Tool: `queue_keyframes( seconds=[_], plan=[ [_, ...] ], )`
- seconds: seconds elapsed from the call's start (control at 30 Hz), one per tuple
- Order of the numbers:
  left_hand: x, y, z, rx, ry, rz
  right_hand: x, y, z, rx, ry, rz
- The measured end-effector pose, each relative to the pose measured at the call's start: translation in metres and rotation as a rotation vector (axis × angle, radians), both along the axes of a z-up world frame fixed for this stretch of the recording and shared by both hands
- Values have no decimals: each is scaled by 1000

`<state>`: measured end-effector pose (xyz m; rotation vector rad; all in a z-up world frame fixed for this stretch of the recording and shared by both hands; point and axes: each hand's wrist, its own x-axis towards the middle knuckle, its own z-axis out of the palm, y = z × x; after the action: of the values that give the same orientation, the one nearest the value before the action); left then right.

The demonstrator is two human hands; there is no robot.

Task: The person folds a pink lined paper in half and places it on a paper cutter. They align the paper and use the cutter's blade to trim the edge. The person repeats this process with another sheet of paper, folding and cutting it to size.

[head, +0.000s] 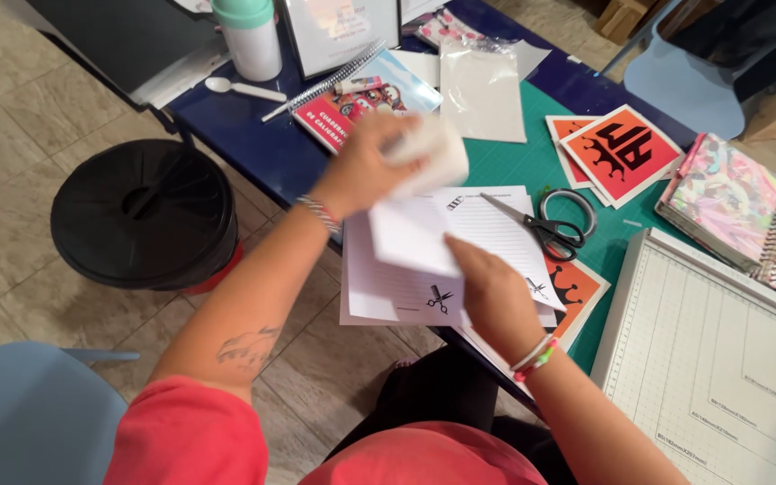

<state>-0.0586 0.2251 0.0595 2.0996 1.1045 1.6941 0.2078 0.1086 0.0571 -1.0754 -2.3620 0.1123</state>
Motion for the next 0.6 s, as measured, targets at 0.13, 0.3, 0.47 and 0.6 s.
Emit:
queue_keyframes(
  seconds=[0.13,0.3,0.47,0.6],
  plan=[
    [-34,-59,73,265,-98,260,1,1,19,-232,317,-147],
    [-24,-105,61,163,-123,224,7,19,-11,-506,485,-383],
    [-7,-123,43,-166,-61,48,8,27,-18,-663,571,-447],
    [-12,-128,65,-332,216,23,7,26,-17,-694,525,-459]
  ],
)
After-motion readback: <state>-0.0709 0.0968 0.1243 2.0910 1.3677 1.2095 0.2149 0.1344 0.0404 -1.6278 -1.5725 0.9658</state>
